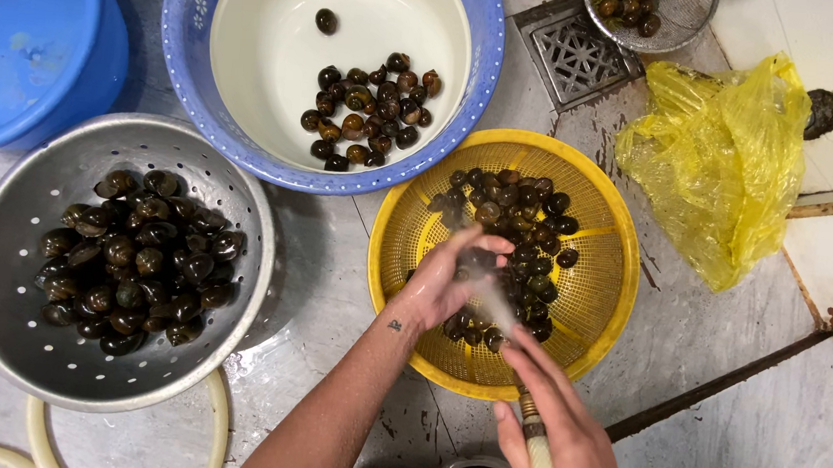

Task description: The person washes snails in a yellow colander using a hose, then transfers them into a blue bowl. The process is repeated multiple times throughout the clip.

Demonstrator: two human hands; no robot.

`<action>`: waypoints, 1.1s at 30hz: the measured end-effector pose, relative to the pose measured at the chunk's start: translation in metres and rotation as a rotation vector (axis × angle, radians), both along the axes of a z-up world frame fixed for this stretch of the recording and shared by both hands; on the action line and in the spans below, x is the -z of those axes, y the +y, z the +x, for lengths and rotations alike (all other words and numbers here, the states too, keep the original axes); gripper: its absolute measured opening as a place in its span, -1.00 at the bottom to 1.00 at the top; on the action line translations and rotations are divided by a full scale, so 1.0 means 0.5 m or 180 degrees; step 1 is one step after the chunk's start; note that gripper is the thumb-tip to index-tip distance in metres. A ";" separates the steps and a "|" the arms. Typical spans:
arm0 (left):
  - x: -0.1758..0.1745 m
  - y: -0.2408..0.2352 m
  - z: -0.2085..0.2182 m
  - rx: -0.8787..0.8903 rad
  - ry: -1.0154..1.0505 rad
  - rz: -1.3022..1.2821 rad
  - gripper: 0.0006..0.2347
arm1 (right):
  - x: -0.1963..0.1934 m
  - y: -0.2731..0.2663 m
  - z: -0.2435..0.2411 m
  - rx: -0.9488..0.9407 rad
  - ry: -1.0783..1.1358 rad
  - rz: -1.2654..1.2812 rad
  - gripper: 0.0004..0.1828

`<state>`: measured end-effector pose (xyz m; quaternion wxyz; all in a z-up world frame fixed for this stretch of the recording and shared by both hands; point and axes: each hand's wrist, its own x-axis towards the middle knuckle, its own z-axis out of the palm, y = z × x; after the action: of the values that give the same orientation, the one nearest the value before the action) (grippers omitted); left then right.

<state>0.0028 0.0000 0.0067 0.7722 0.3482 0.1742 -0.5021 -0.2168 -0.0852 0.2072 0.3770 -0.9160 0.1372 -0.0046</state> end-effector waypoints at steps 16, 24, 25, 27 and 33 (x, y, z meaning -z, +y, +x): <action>-0.049 0.009 0.003 -0.0120 0.0180 -0.0378 -0.56 | -0.002 -0.006 0.003 0.0175 0.0034 -0.0180 -0.28; -0.009 0.006 -0.003 0.0045 -0.0086 -0.0299 -0.54 | 0.000 -0.010 0.008 0.0028 0.0023 0.0008 -0.28; -0.004 0.005 -0.003 0.0045 -0.0091 -0.0299 -0.54 | -0.003 -0.008 0.008 0.0027 0.0018 0.0009 -0.28; 0.005 0.004 -0.002 0.0111 -0.0321 0.0048 -0.67 | -0.009 -0.005 0.010 0.0158 0.0144 -0.0070 -0.24; 0.013 -0.002 -0.009 -0.0002 0.0234 -0.0326 -0.64 | 0.009 -0.011 0.000 -0.0050 0.0144 -0.0197 -0.20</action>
<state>-0.0020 -0.0009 0.0000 0.7823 0.2894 0.1767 -0.5226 -0.2166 -0.0909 0.2027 0.3453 -0.9281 0.1383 0.0148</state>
